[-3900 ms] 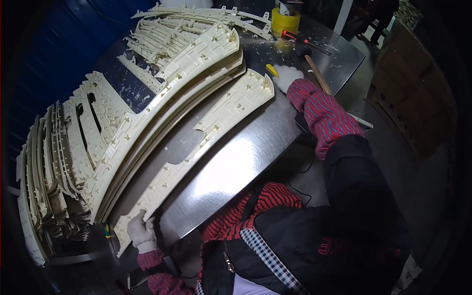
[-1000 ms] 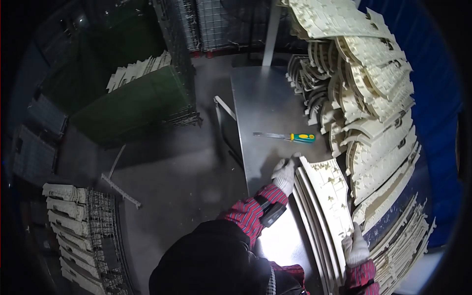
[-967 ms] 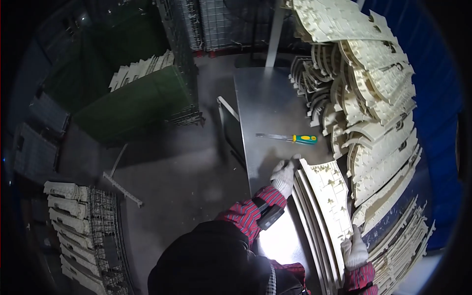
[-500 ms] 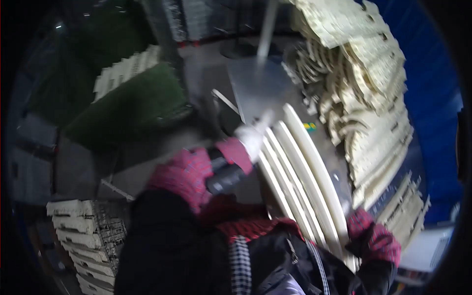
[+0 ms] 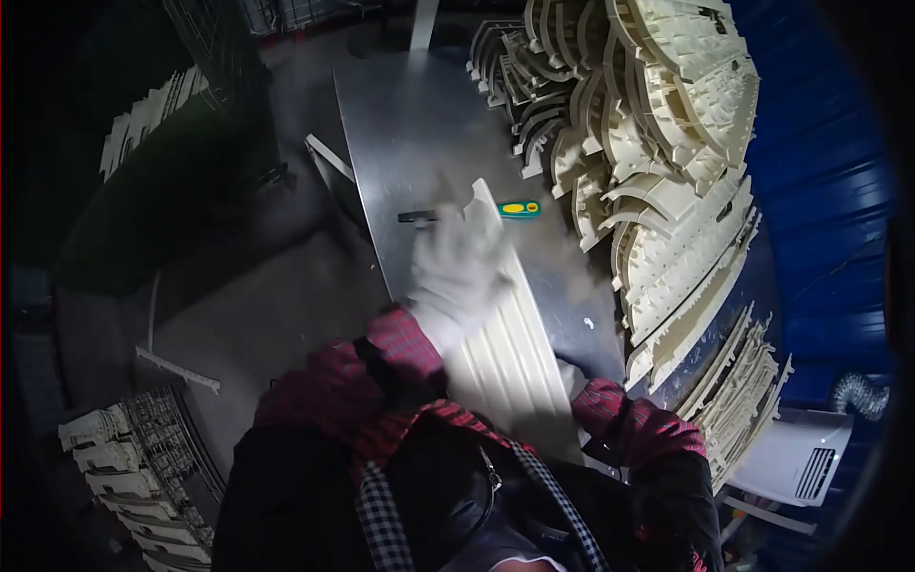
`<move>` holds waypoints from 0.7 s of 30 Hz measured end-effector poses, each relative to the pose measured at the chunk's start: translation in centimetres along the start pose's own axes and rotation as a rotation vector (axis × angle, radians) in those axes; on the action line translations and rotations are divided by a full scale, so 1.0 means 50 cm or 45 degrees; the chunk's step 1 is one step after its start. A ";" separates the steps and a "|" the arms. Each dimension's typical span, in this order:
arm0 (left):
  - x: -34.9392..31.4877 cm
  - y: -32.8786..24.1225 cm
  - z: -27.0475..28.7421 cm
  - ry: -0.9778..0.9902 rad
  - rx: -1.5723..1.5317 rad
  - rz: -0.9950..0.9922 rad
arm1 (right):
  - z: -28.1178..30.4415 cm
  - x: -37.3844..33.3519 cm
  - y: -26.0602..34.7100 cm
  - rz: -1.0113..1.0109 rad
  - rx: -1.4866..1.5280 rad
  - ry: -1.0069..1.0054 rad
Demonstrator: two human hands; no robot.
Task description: The person strikes plastic parts with a mallet and trims them with a knife before stacking them, then repeats the process with a different plastic component using a hand tool to scrape its edges.
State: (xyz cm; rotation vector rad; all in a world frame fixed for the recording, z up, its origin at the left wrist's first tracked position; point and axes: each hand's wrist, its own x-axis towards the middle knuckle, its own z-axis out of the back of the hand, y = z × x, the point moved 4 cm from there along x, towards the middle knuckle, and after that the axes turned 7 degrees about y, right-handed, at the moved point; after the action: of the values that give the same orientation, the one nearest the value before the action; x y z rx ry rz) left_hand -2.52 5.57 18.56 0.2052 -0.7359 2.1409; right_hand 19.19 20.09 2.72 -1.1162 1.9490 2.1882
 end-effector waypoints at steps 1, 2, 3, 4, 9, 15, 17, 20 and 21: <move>-0.003 -0.036 -0.011 0.048 0.108 -0.139 | 0.003 -0.002 -0.006 0.007 -0.037 -0.003; -0.009 -0.070 -0.019 0.084 0.220 -0.271 | 0.006 -0.001 -0.012 0.016 -0.080 0.005; -0.040 -0.100 -0.079 0.274 0.052 -0.540 | 0.007 0.000 -0.018 0.012 -0.126 0.011; -0.046 -0.128 -0.093 0.462 -0.117 -0.811 | 0.014 -0.003 -0.024 0.018 -0.175 0.013; -0.035 -0.121 -0.125 1.090 -0.151 -0.784 | 0.078 -0.026 0.002 -0.049 -0.814 -0.036; -0.037 -0.120 -0.130 0.634 -0.283 -0.787 | 0.290 0.154 0.307 0.312 -1.348 -1.100; -0.036 -0.119 -0.133 0.662 -0.290 -0.781 | 0.308 0.244 0.309 0.381 -2.014 -1.130; -0.034 -0.130 -0.147 0.782 -0.315 -0.848 | 0.348 0.293 0.275 0.047 -1.976 -0.908; -0.036 -0.126 -0.145 0.779 -0.309 -0.818 | 0.348 0.314 0.260 -0.093 -1.945 -0.781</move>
State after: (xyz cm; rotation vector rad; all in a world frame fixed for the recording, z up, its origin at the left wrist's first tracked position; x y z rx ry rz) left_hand 4.22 11.50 14.70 -0.3013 -0.4689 1.3716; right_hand -6.92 25.38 5.66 -0.2377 -0.2104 3.2212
